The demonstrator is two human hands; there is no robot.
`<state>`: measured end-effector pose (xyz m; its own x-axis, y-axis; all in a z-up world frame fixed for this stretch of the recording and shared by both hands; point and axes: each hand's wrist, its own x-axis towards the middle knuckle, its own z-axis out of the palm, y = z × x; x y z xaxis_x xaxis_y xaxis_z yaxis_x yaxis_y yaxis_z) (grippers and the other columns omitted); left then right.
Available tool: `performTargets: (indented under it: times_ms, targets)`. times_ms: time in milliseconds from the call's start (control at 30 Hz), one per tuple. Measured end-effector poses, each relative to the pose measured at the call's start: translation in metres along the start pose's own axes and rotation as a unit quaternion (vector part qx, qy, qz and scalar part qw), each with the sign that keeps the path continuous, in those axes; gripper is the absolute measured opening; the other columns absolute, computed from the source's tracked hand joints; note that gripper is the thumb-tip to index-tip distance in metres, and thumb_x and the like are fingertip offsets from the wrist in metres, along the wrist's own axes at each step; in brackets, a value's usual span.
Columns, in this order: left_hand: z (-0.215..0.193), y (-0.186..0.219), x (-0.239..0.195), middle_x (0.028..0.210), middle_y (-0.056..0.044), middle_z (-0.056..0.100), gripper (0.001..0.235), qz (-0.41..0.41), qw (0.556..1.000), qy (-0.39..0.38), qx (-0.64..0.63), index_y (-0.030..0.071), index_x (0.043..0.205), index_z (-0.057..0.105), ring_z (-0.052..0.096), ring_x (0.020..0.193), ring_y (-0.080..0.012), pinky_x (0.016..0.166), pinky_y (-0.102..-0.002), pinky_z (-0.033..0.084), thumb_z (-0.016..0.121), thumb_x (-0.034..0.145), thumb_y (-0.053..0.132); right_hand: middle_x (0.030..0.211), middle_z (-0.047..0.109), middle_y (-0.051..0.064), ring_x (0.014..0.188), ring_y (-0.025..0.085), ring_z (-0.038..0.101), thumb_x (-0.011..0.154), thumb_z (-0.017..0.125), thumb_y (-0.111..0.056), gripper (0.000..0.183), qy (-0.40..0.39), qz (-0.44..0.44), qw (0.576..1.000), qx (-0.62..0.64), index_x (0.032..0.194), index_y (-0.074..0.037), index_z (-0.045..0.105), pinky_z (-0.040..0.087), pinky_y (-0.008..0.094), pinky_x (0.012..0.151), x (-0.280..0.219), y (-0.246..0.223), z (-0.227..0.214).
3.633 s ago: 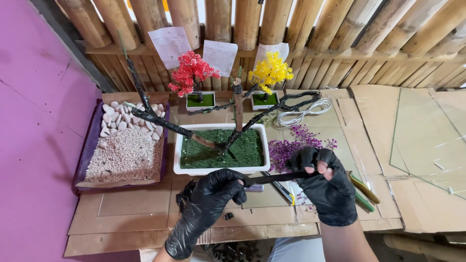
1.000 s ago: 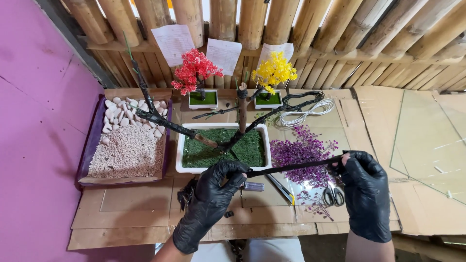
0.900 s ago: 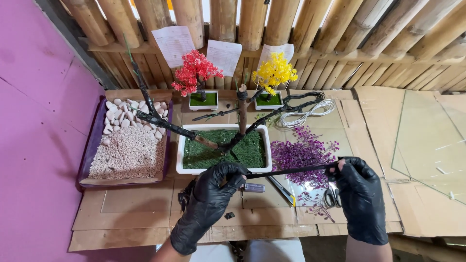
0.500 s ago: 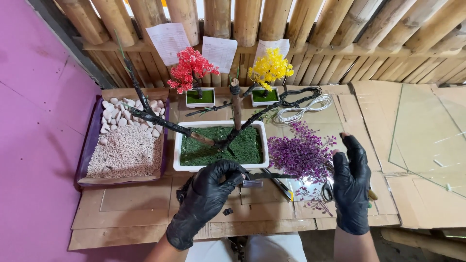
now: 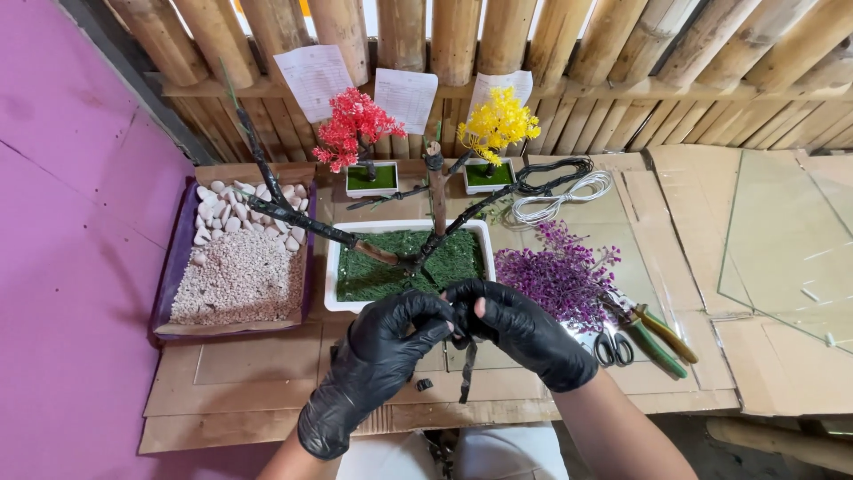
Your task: Assembling artificial branches by wrapping the joints and stems with black tape to create a decorative plant.
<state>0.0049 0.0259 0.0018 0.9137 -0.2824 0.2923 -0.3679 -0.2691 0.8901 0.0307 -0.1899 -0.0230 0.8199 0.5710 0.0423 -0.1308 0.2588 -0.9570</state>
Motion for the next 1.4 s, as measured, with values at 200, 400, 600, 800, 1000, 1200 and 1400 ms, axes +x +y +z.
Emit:
performTargets:
  times_ms: [200, 400, 600, 800, 1000, 1200, 1400]
  targets:
    - [-0.008, 0.005, -0.001, 0.1, 0.0, 0.082, 0.013, -0.029, 0.999, -0.002, -0.022, 0.014, 0.1, 0.079, 0.079, 0.092, -0.0165, 0.083, -0.033, 0.063, 0.071, 0.092, 0.02, 0.096, 0.078, 0.012, 0.092, 0.028, 0.075, 0.078, 0.08, -0.005, 0.025, 0.035, 0.048, 0.998, -0.017, 0.103, -0.002, 0.075, 0.061, 0.041, 0.08, 0.004, -0.01, -0.002]
    - [-0.01, -0.003, -0.003, 0.095, 0.002, 0.08, 0.01, -0.012, 1.0, 0.01, 0.002, 0.016, 0.099, 0.078, 0.077, 0.088, -0.0159, 0.081, -0.033, 0.061, 0.072, 0.092, 0.019, 0.097, 0.084, 0.019, 0.09, 0.026, 0.079, 0.075, 0.082, 0.004, 0.032, 0.138, 0.158, 0.974, -0.087, 0.106, 0.003, 0.08, 0.063, 0.035, 0.084, -0.001, -0.024, 0.01]
    - [-0.007, -0.013, -0.005, 0.094, 0.002, 0.081, 0.008, -0.019, 0.999, 0.023, -0.019, 0.015, 0.098, 0.078, 0.077, 0.087, -0.0153, 0.08, -0.032, 0.062, 0.072, 0.092, 0.017, 0.097, 0.082, 0.009, 0.087, 0.017, 0.075, 0.079, 0.083, -0.005, 0.03, 0.139, 0.107, 0.957, -0.23, 0.11, -0.003, 0.084, 0.064, 0.031, 0.073, -0.011, -0.031, 0.011]
    - [-0.001, -0.027, -0.01, 0.1, -0.001, 0.079, 0.011, 0.027, 0.995, 0.067, -0.072, 0.013, 0.101, 0.077, 0.076, 0.094, -0.0161, 0.087, -0.032, 0.062, 0.073, 0.092, 0.008, 0.086, 0.084, 0.007, 0.077, 0.014, 0.073, 0.068, 0.092, -0.008, 0.037, 0.159, 0.129, 0.94, -0.273, 0.104, -0.005, 0.088, 0.057, 0.029, 0.068, -0.015, -0.042, 0.015]
    - [0.002, -0.029, -0.009, 0.102, -0.003, 0.081, 0.015, 0.004, 0.989, 0.081, -0.122, 0.011, 0.104, 0.079, 0.077, 0.098, -0.018, 0.092, -0.033, 0.063, 0.07, 0.093, 0.005, 0.083, 0.081, 0.007, 0.066, 0.014, 0.072, 0.077, 0.086, -0.007, 0.035, 0.148, 0.096, 0.943, -0.281, 0.112, -0.005, 0.085, 0.055, 0.029, 0.053, -0.019, -0.03, 0.008]
    - [0.007, -0.037, -0.014, 0.131, -0.002, 0.074, 0.042, -0.004, 0.985, 0.1, -0.138, 0.014, 0.131, 0.07, 0.07, 0.097, -0.0112, 0.089, -0.031, 0.061, 0.07, 0.091, 0.0, 0.096, 0.085, 0.013, 0.088, 0.021, 0.082, 0.079, 0.082, -0.005, 0.036, 0.127, 0.09, 0.956, -0.248, 0.114, 0.0, 0.08, 0.074, 0.036, 0.081, -0.019, -0.029, 0.012]
    - [0.012, -0.037, -0.013, 0.128, -0.007, 0.075, 0.037, 0.02, 0.984, 0.122, -0.131, 0.012, 0.127, 0.071, 0.072, 0.115, -0.019, 0.095, -0.033, 0.063, 0.071, 0.092, 0.002, 0.09, 0.084, 0.006, 0.083, 0.016, 0.077, 0.081, 0.082, -0.01, 0.018, 0.12, 0.073, 0.945, -0.294, 0.098, -0.006, 0.087, 0.062, 0.03, 0.074, -0.02, -0.027, 0.011]
